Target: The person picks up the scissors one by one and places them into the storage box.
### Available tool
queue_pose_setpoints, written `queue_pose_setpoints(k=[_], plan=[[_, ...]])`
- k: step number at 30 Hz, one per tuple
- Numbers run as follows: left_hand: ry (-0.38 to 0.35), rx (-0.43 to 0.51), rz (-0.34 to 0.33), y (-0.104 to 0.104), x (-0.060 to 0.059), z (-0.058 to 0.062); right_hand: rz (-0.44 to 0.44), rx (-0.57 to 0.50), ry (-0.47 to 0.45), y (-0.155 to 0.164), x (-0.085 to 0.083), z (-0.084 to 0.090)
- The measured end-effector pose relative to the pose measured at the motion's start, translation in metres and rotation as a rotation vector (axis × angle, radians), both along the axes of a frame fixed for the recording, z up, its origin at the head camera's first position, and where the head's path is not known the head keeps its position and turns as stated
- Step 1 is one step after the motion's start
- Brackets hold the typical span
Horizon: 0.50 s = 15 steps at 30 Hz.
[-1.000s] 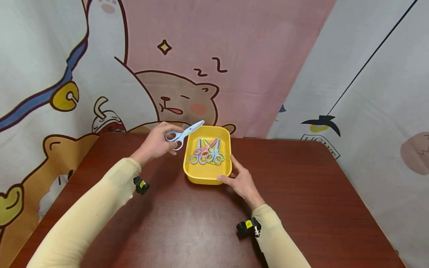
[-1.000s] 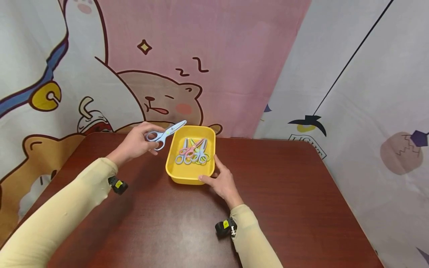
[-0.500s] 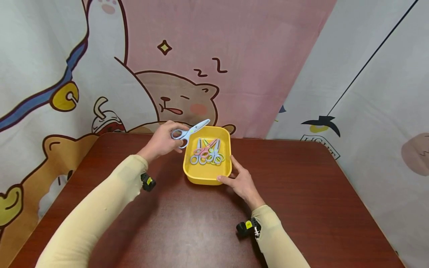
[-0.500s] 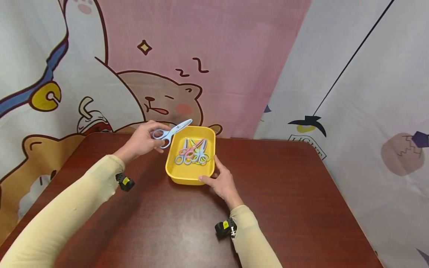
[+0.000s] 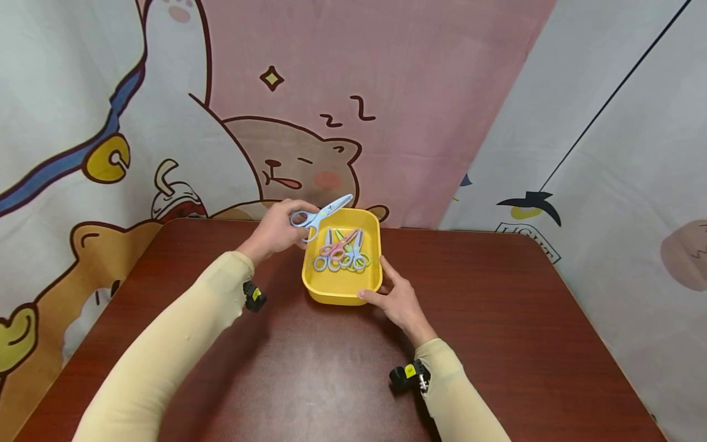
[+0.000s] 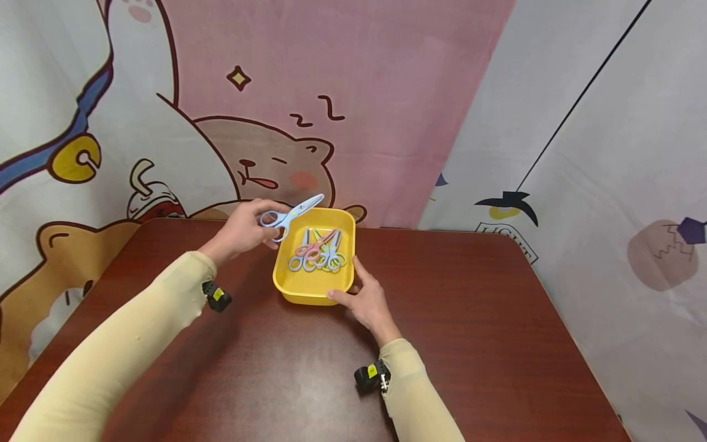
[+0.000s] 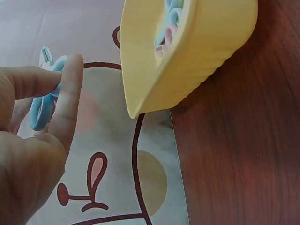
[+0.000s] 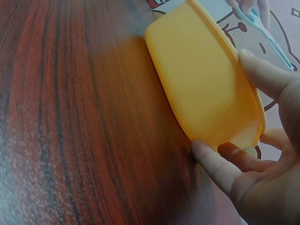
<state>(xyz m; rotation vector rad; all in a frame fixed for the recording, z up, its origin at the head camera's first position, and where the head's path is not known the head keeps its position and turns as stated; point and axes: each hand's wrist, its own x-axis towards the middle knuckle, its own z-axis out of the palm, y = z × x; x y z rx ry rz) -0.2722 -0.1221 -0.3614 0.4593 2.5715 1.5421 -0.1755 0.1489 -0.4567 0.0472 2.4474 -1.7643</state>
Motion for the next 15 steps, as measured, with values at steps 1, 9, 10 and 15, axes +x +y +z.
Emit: queue_pose_setpoints(k=[1, 9, 10, 15], plan=[[-0.005, -0.005, 0.002, 0.001, -0.001, -0.001, 0.0, -0.002, 0.0, 0.0, 0.0, 0.0], [-0.02, -0.038, 0.013, 0.008, -0.003, -0.001, 0.004, -0.011, 0.01, 0.0, 0.0, -0.001], [-0.022, -0.037, 0.014, 0.009, -0.003, -0.001, 0.005, -0.011, 0.012, 0.0, 0.0, -0.001], [-0.061, -0.015, 0.016, 0.013, -0.005, 0.0, 0.01, -0.01, 0.021, 0.002, -0.001, 0.0]])
